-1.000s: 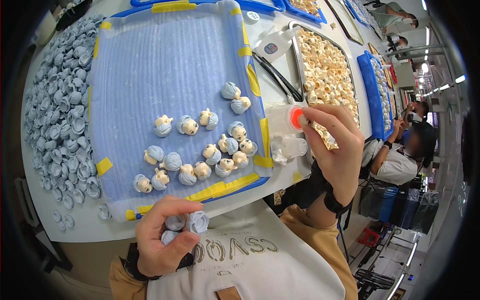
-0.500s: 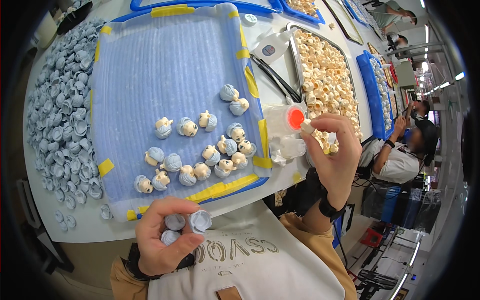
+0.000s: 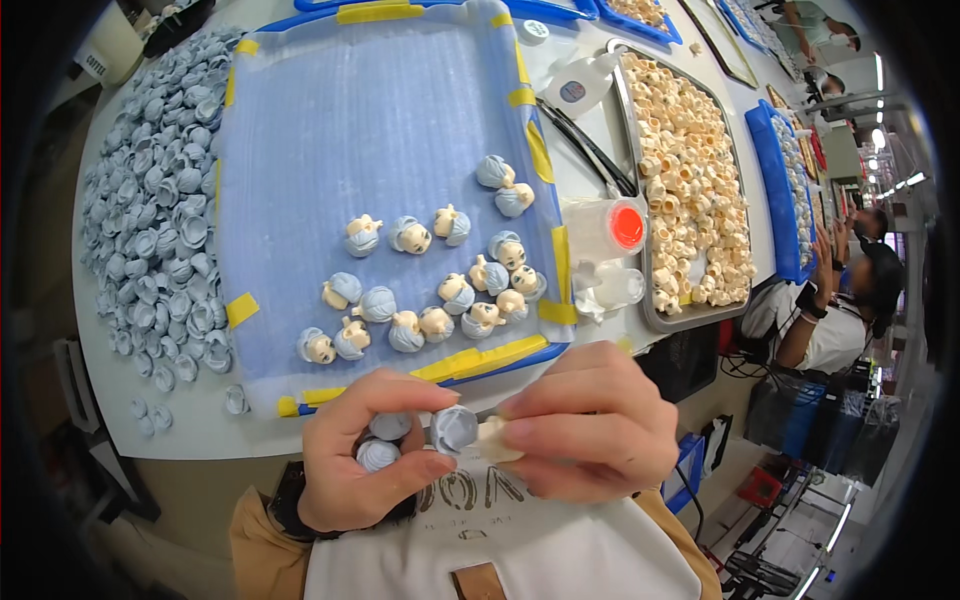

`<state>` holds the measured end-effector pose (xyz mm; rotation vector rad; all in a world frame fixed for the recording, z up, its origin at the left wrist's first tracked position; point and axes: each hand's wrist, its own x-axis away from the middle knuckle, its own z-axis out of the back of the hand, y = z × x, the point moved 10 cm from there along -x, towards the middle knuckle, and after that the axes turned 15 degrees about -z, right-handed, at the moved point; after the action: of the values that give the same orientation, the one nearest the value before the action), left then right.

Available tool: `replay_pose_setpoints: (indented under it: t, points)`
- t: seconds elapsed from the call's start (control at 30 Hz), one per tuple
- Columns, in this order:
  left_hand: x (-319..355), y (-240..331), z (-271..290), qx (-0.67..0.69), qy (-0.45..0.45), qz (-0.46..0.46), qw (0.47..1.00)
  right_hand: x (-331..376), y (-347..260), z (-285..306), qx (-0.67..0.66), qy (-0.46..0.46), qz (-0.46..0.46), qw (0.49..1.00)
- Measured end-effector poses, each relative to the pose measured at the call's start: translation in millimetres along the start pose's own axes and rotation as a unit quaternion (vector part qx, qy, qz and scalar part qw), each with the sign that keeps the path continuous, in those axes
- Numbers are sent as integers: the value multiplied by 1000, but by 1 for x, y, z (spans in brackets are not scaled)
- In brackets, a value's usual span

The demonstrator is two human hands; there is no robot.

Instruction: The person repeatedly picks up small white decorative pieces from trays on a table, applies a red substance from a small container to the white pieces, and places them back on the tray. The process is repetitive and involves handling many similar items one by one.

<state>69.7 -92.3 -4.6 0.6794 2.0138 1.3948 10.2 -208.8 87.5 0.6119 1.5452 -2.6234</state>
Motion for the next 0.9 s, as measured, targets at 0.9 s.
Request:
replay_pose_setpoints:
  t: [0.9]
  points:
    - [13,-12,7,58,34,77,995,6,-10,-39,140,30,18,990]
